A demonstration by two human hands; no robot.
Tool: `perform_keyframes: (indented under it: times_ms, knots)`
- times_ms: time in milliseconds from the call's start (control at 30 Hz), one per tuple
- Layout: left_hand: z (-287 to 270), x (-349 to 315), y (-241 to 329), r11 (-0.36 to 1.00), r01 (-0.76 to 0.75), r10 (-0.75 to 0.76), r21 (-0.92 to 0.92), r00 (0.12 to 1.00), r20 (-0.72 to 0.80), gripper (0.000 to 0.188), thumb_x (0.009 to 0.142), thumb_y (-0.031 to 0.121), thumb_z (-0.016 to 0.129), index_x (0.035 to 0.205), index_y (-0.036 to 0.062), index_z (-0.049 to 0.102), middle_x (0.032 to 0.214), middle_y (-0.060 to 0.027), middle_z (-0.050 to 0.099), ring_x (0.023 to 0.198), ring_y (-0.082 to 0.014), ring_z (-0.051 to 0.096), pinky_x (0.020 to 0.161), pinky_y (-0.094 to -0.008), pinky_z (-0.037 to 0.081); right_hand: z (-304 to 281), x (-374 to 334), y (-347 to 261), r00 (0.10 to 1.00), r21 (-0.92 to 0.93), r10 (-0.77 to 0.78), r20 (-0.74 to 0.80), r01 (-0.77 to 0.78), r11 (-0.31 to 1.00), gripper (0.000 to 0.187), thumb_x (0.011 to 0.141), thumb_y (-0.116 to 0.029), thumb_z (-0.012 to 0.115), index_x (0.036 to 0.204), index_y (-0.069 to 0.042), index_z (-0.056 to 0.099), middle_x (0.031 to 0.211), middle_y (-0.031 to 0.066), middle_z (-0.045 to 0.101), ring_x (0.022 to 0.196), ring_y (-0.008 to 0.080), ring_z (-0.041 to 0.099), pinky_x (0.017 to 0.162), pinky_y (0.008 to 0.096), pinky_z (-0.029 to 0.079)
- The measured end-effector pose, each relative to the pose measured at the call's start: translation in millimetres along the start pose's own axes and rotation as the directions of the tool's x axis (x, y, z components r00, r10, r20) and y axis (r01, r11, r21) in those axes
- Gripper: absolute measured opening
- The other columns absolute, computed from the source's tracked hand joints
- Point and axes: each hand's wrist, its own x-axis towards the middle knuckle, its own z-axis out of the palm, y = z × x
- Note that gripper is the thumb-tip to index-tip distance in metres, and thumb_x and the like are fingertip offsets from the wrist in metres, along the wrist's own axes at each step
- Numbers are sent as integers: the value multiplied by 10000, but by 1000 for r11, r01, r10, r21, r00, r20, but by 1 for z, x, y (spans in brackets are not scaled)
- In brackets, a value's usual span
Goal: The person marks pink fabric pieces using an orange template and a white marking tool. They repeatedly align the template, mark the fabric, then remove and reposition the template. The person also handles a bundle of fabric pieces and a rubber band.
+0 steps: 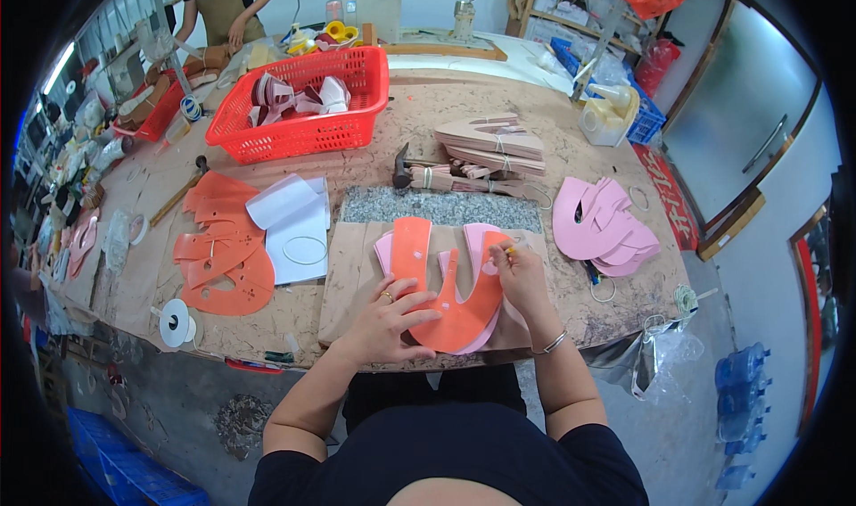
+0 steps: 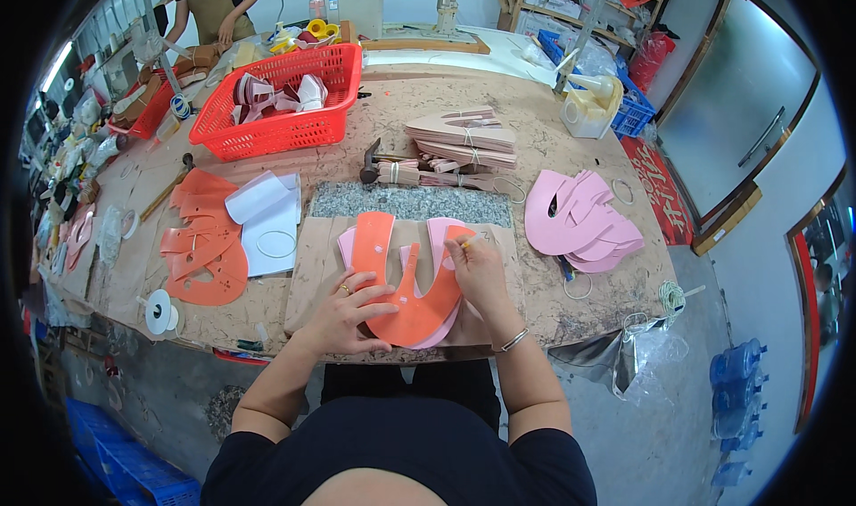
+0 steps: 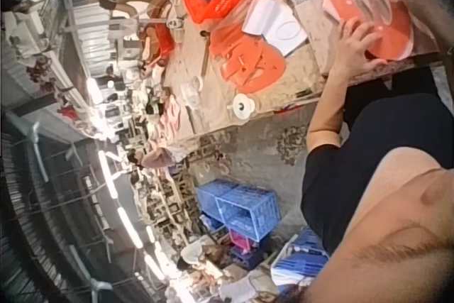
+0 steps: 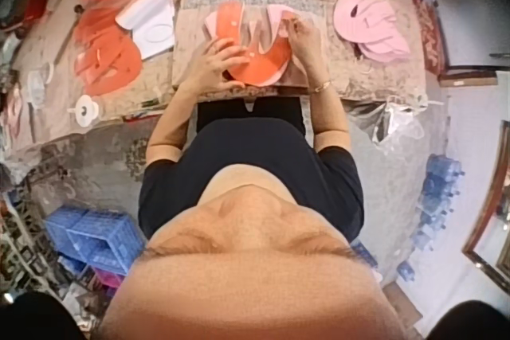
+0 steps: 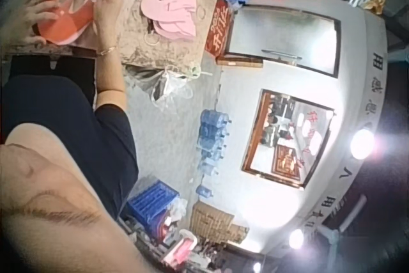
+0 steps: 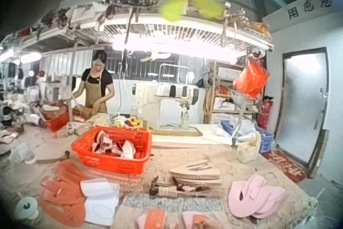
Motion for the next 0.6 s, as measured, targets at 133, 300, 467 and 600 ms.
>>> perform_keyframes:
  times_ms: [133, 300, 467, 600]
  knots:
    - [4, -16, -5, 998, -46, 48, 41, 998, -50, 424, 830, 325, 753, 1233, 217, 677, 1293, -28, 632, 1267, -336, 522, 1100, -548, 377, -11, -17, -16, 976, 320, -1, -219, 73, 945, 195, 999, -177, 595, 982, 7, 660, 835, 129, 669, 740, 208, 668, 669, 325, 522]
    - [-17, -35, -16, 523, 216, -619, -824, 761, -194, 282, 1013, 159, 536, 1242, 35, 645, 1120, -99, 713, 1238, -283, 583, 1036, -504, 482, -7, -71, -31, 854, 104, -440, -276, 482, 870, 168, 866, -122, 742, 969, -44, 635, 923, 111, 653, 883, 255, 671, 769, 369, 545]
    - [-29, -32, -39, 413, -421, -663, -807, 469, -584, 373, 1074, 192, 421, 1388, 1, 482, 1367, -139, 560, 1253, -267, 568, 1079, -492, 477, 15, -90, -56, 787, 9, -595, 164, 602, 799, 224, 792, -159, 792, 917, -81, 622, 994, 79, 636, 938, 268, 643, 866, 428, 512]
    - [-23, -31, -34, 594, -298, -596, -747, 461, -658, 387, 1076, 187, 402, 1405, -10, 455, 1446, -144, 485, 1271, -283, 554, 1105, -499, 439, 16, -89, -65, 873, 71, -456, 174, 451, 890, 178, 804, -150, 775, 876, -78, 629, 905, 71, 620, 861, 276, 634, 808, 411, 511]
